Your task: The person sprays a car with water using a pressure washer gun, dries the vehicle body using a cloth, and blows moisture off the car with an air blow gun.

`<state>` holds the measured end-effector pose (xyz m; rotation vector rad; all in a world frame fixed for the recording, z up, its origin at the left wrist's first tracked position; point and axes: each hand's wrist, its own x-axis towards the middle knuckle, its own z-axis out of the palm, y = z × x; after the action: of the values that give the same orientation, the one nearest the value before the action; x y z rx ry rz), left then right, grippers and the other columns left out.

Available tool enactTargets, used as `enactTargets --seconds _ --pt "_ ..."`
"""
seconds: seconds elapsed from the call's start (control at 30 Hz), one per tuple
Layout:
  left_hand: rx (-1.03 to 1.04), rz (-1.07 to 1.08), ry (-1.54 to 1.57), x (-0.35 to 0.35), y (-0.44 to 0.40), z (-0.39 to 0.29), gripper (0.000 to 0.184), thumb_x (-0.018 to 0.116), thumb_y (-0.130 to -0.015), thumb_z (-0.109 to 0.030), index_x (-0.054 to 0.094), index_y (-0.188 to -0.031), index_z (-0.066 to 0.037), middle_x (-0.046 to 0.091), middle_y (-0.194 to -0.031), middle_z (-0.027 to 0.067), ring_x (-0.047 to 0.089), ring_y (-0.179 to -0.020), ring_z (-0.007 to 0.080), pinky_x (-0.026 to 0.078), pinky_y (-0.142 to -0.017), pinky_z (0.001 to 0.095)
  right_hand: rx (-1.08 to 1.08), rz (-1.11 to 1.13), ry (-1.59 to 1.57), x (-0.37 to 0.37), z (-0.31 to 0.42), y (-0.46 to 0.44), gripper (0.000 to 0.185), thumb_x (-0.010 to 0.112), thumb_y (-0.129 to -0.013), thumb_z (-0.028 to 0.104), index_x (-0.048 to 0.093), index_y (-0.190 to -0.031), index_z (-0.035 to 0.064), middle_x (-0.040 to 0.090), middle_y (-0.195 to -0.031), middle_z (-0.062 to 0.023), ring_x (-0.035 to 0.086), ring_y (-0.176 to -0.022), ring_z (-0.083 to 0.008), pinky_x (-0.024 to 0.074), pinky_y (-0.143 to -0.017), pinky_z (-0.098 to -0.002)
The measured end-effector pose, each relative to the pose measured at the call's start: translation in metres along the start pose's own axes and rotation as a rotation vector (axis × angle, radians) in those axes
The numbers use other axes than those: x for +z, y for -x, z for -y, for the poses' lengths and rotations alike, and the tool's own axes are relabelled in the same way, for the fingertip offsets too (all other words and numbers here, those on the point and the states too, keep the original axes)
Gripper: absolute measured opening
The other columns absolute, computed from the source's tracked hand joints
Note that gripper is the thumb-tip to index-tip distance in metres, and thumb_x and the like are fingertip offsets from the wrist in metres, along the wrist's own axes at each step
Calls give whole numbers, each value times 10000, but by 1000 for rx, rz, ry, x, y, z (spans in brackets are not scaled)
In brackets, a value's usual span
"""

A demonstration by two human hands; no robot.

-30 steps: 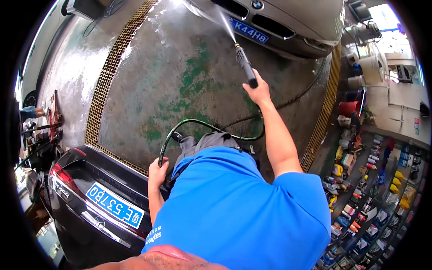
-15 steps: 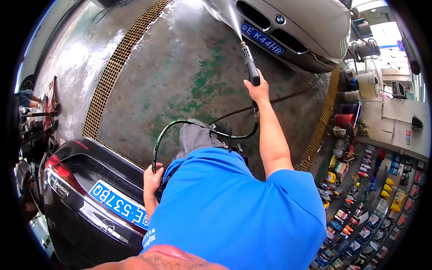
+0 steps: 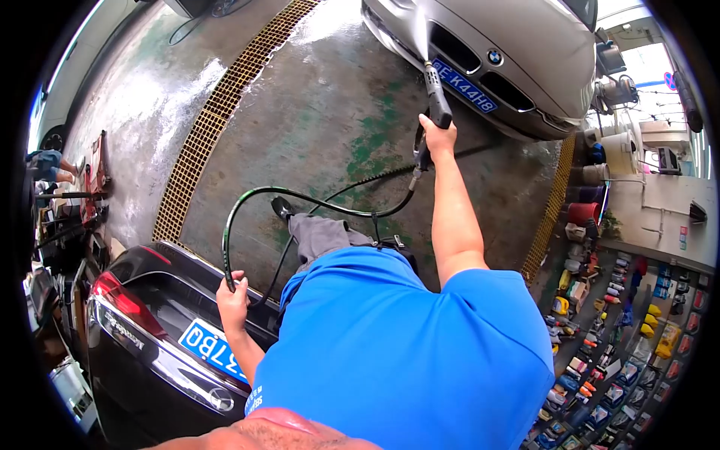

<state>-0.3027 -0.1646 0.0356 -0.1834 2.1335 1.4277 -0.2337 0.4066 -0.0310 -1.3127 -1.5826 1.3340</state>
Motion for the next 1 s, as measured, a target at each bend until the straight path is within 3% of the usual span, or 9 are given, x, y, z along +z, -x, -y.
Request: enactTargets --seconds 0.13,0.23,0.47,0.6,0.67,0.73,0.87,0.9,1.0 --pt "-17 67 -136 -22 -62 -1 178 668 -851 -91 651 -1014 -24 483 -627 -60 408 -547 48 338 -497 244 -33 43 210 56 4 -5 350 811 -722 215 623 -920 -4 628 -713 -51 590 -606 -140 486 -585 -322" --pt "22 149 -188 -46 -100 -12 208 663 -866 -93 627 -1053 -8 505 -617 -40 448 -482 54 363 -444 228 -125 79 385 100 15 5 502 798 -715 256 602 -1130 54 666 -894 -98 637 -824 -231 496 -787 -358" --pt "78 155 -298 -110 -186 -66 231 653 -861 -110 619 -1059 2 518 -594 -21 471 -472 67 388 -451 242 -56 49 488 197 -2 0 482 789 -694 258 616 -1107 78 692 -912 -120 670 -839 -272 506 -773 -393" --pt "51 142 -360 -113 -213 -103 231 667 -830 -116 645 -1041 -24 504 -602 -5 447 -545 83 385 -517 283 105 231 673 241 -44 -24 489 777 -644 216 625 -1088 79 691 -891 -149 672 -827 -276 515 -749 -386" --pt "75 162 -399 -113 -227 -130 228 667 -828 -107 647 -1040 -25 507 -611 -10 446 -558 81 391 -528 277 185 380 736 270 -6 -3 564 817 -637 197 634 -1142 27 701 -942 -132 657 -850 -212 506 -772 -346" --pt "123 214 -417 -119 -250 -133 227 666 -830 -99 647 -1043 -22 512 -620 -15 445 -568 79 394 -539 268 84 487 740 294 -9 1 552 791 -641 211 609 -1134 45 695 -972 -168 671 -946 -283 510 -810 -387" --pt "93 266 -390 -133 -293 -158 214 659 -843 -70 645 -1050 -18 508 -648 -34 424 -580 58 372 -534 252 61 234 599 310 -1 -4 582 799 -652 232 593 -1169 60 692 -994 -168 668 -964 -271 508 -821 -375" --pt "158 261 -351 -135 -305 -160 216 652 -852 -87 639 -1058 -21 441 -618 -76 357 -551 34 292 -496 236 100 200 577 308 1 -14 570 796 -653 252 603 -1154 60 695 -948 -158 675 -898 -269 515 -793 -378" --pt "91 312 -259 -152 -357 -157 238 644 -871 -73 618 -1104 -38 445 -598 -77 382 -486 28 287 -448 223 213 -94 522 295 2 -42 509 793 -643 259 641 -1080 47 698 -873 -133 669 -784 -251 517 -730 -387"
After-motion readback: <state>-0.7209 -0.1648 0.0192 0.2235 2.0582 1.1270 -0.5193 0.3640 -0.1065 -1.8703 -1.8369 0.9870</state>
